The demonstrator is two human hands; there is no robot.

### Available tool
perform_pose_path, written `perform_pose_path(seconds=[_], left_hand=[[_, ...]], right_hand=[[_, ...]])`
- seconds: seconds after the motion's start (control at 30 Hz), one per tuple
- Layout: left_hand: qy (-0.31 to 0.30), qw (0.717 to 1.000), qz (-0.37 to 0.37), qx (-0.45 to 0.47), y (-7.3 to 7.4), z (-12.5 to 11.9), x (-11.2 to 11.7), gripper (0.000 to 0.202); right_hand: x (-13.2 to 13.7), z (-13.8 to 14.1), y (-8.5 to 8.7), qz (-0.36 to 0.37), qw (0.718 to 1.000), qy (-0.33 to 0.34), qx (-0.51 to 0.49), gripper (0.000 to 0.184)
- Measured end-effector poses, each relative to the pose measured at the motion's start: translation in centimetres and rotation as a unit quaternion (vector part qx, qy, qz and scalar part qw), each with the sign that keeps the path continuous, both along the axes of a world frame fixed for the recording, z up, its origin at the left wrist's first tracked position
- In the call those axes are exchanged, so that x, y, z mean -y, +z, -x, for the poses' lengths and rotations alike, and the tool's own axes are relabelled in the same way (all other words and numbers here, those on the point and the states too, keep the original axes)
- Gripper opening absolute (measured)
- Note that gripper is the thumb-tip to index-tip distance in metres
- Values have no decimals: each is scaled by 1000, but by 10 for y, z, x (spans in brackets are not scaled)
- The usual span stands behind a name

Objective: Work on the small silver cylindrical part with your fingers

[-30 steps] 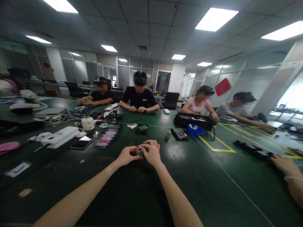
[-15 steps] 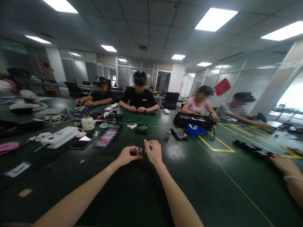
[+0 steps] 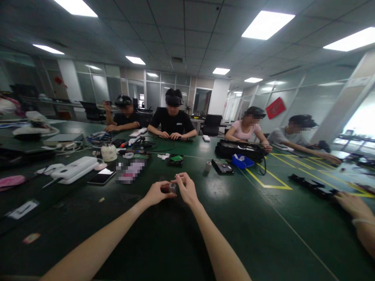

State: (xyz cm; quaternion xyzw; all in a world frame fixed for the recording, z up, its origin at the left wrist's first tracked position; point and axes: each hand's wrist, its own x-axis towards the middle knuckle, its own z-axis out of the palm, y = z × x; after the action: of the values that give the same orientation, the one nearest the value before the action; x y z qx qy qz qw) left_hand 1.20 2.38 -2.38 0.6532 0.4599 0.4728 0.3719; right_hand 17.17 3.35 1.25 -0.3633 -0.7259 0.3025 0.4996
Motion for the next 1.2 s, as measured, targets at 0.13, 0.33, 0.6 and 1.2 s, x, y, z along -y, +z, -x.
perform_pose_path(seconds=[0.13,0.33,0.6,1.2], left_hand=[[-13,1000,-10,6,0,1,0,40],[-11,1000,-17,-12,0,2,1,41],[10,999,-11,-29,4,0,3,43],[-5,1000,-19,-10,0,0,1,43]], right_hand=[[-2,-1,-5,-69,996,-22,51,14],[-2,3,-1,-99,994,-35,38,8],[-37,-35,-28,-54,989,-125,63,10],[-29,-21,-23,-22,998,-60,20,21]])
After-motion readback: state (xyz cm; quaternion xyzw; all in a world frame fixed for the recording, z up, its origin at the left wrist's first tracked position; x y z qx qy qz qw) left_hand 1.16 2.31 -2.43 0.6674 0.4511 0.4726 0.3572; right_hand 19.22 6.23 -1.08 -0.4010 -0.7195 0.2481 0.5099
